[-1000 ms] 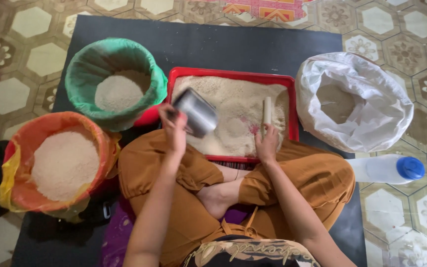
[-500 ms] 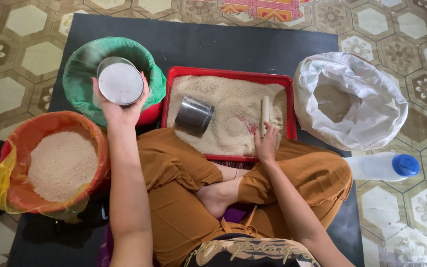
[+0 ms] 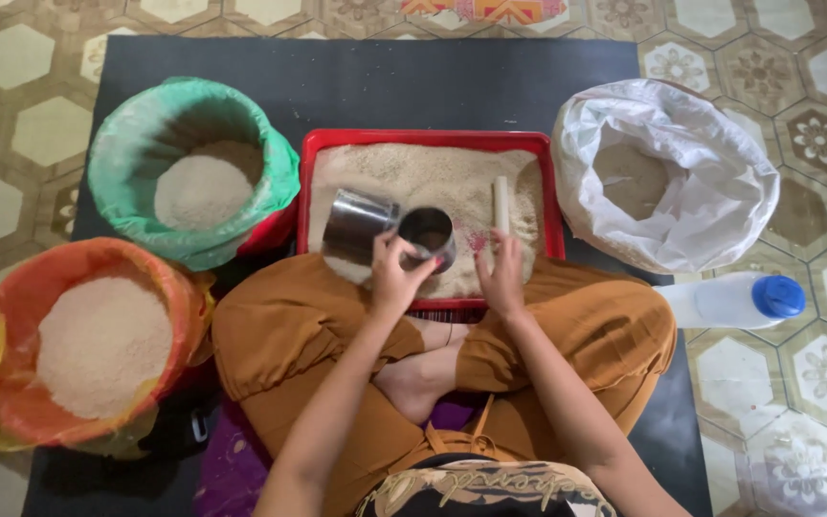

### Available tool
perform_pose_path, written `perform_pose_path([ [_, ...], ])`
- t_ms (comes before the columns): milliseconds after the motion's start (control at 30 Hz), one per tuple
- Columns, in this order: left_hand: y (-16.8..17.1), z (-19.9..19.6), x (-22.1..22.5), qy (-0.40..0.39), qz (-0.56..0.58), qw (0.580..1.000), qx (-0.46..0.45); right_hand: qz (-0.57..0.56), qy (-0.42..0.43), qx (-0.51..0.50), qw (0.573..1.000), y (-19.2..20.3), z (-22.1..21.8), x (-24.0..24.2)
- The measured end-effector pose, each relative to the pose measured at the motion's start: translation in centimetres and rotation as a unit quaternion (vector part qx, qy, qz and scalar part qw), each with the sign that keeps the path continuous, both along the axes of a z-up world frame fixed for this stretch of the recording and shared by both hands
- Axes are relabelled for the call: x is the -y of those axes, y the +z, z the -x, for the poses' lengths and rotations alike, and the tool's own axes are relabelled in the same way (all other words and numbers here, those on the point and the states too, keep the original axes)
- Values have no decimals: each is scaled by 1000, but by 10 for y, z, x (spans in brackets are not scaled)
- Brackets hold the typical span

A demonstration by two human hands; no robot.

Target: Scooping rice from a central tray using metal cups and pouring it into various bags and buckets.

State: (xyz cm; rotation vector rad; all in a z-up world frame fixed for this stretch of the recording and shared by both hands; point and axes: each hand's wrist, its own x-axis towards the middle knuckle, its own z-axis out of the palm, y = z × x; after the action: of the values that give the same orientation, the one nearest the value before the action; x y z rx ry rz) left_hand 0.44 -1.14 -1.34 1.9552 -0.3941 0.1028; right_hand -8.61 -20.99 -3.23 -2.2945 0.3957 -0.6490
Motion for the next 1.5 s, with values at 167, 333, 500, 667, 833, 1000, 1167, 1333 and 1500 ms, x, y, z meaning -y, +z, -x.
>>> perform_pose_path([
  [167, 24, 23, -4, -89, -150, 980, -99, 215, 131, -21, 968, 17, 8, -19],
  [333, 27, -10, -16, -38, -149, 972, 176, 335, 204, -140, 909, 6, -15, -24],
  [500, 56, -36, -45, 94, -251, 960, -74, 106, 241, -220, 939, 33, -73, 0],
  [667, 35, -34, -32, 135, -250, 956, -73, 202, 227, -203, 931, 83, -161, -4],
  [833, 36, -35, -31, 155, -240, 956, -59, 332, 281, -72, 897, 40, -253, -53],
  [1000, 27, -37, -26, 188, -255, 949, 8, 500, 375, 115, 772, -68, -319, -76],
  [1167, 25, -40, -22, 202, -234, 950, 33, 521, 390, 130, 748, -41, -299, -29],
  [1333, 20, -41, -21, 213, -233, 947, 65, 484, 356, -25, 799, -12, -243, 44],
  [1500, 16, -47, -14, 214, -203, 954, 61, 227, 163, -265, 923, 19, -160, 82],
])
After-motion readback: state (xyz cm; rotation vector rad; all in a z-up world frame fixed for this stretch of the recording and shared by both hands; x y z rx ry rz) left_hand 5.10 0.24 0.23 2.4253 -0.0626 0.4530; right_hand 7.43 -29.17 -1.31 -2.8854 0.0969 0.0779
